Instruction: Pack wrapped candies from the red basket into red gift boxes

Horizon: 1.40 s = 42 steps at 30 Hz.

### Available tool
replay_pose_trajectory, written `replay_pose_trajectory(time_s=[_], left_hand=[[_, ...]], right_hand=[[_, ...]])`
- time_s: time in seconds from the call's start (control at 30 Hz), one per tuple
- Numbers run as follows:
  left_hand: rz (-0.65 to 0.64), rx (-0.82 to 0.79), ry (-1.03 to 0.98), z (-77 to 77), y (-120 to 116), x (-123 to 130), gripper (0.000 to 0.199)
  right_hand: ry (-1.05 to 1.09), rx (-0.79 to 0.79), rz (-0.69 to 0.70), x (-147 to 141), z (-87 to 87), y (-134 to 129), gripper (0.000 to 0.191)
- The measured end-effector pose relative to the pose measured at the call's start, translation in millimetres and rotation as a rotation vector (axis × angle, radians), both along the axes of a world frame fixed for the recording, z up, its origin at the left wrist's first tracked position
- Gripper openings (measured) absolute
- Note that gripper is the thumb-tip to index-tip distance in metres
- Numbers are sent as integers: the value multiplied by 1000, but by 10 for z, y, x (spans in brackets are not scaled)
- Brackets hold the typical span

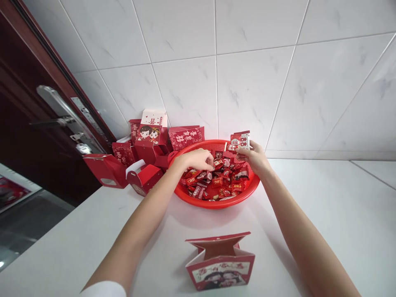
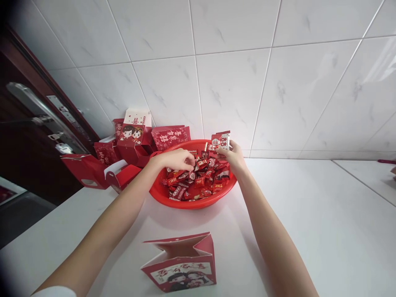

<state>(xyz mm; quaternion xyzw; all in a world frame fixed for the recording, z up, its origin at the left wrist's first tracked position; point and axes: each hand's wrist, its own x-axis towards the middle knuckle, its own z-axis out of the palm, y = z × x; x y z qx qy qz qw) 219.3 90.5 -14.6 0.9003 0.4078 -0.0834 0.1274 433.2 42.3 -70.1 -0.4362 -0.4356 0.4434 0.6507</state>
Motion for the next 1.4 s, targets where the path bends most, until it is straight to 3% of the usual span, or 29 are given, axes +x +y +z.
replay_pose_trajectory(time_s=[0.1,0.2,0.33,0.4,0.47,0.57,0.7,0.8,0.9,1.03,1.17,1.3,1.4], left_hand=[[79,-1,217,86,-81,-130,23],[105,-18,330,96,-179,-205,43],[115,-31,359,-36,-285,-180,78],[110,23,355,-130,-297,-144,86],[70,71,341,-209,-270,-122,82],[-6,93,255,-282,-173,-134,59],[13,34,-93,-361,-53,-183,34],[81,-42,-395,-437,-25,-187,30],[53,-14,-541,-489,-17,-178,34],[117,101,-490,-487,7,-206,31],[213,114,-302,-455,17,-241,28],[131,-9,28,-456,-10,-226,28],[55,-46,125,-480,-29,-216,22]], right_hand=[[-8,-2,5,-1,0,-6,30],[-3,-10,-5,-5,1,-12,29],[2,2,4,0,-12,-3,31],[-1,11,10,4,-19,4,31],[-4,13,10,7,-20,6,32],[-2,8,9,2,-13,1,33],[1,0,-1,-5,-4,-2,32],[-6,5,2,1,-13,6,32],[-18,19,10,12,-29,18,33],[-24,23,13,18,-35,21,33],[-9,10,4,15,-24,16,32],[-5,10,13,15,-23,18,32],[-3,3,7,13,-23,18,31]])
